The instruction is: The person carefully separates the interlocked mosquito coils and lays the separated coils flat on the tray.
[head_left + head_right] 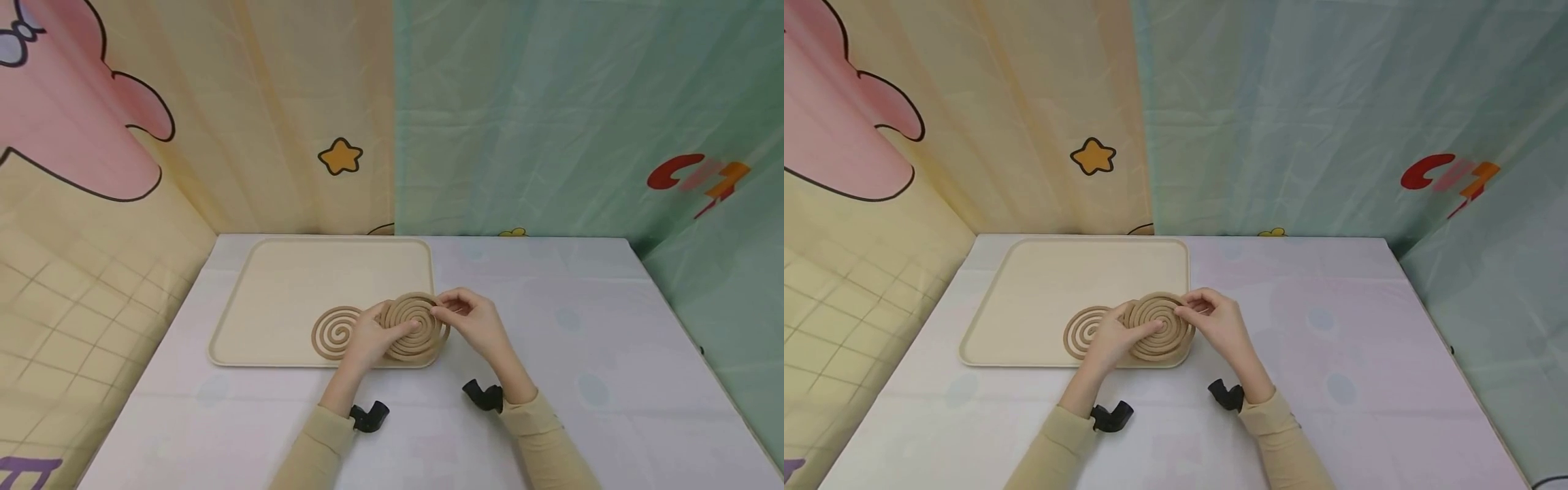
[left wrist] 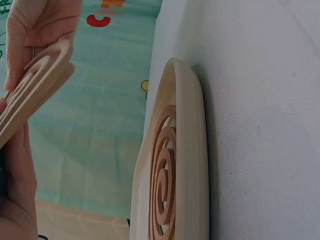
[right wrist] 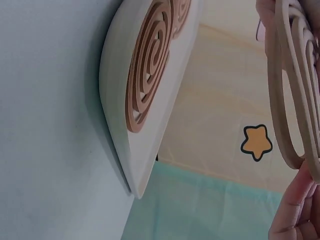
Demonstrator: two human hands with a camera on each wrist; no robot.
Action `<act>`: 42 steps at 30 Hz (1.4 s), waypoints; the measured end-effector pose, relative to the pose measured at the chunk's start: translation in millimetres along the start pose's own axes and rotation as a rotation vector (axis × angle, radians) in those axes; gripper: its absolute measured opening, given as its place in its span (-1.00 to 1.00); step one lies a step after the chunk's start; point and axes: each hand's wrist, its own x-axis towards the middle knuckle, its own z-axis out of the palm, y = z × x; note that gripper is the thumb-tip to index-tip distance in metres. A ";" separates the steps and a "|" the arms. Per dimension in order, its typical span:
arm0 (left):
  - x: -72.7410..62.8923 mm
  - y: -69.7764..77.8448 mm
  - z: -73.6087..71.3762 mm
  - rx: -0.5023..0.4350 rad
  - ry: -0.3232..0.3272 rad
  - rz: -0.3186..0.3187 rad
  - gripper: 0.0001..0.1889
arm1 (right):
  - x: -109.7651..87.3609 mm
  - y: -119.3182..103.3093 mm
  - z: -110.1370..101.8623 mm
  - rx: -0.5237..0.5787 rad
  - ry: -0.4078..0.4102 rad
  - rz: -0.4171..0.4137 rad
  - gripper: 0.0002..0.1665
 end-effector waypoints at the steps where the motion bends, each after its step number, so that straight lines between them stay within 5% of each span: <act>1: -0.1 0.4 -0.2 0.029 -0.032 0.003 -0.50 | -0.7 -0.5 -1.1 -0.026 -0.003 -0.023 -0.74; 5: -0.2 1.7 -0.5 0.055 -0.114 0.008 -0.47 | -2.1 -2.4 -4.4 -0.089 -0.034 -0.102 -0.79; 8: 0.9 0.1 -0.1 0.008 -0.116 -0.031 -0.41 | -1.2 -2.4 -5.7 -0.092 -0.038 -0.090 -0.79; 15: 3.1 -3.3 1.3 -0.365 -0.102 -0.119 -0.40 | 3.4 2.1 -4.4 0.152 -0.031 0.035 -0.73; 17: 2.7 -2.5 1.2 -0.407 -0.083 -0.111 -0.42 | 3.6 2.1 -3.5 0.225 -0.041 0.055 -0.73; 25: 1.3 0.0 -5.4 -0.207 -0.049 -0.039 -0.60 | 2.3 -2.2 -6.2 0.208 -0.090 0.080 -0.73; 34: 2.8 -3.4 -7.6 -0.082 -0.170 -0.011 -0.52 | -0.9 -3.5 -6.8 0.011 -0.057 0.001 -0.72; 42: 3.2 -2.2 -7.2 -0.020 -0.199 0.008 -0.57 | -5.4 -7.9 -5.4 -0.142 -0.059 -0.138 -0.72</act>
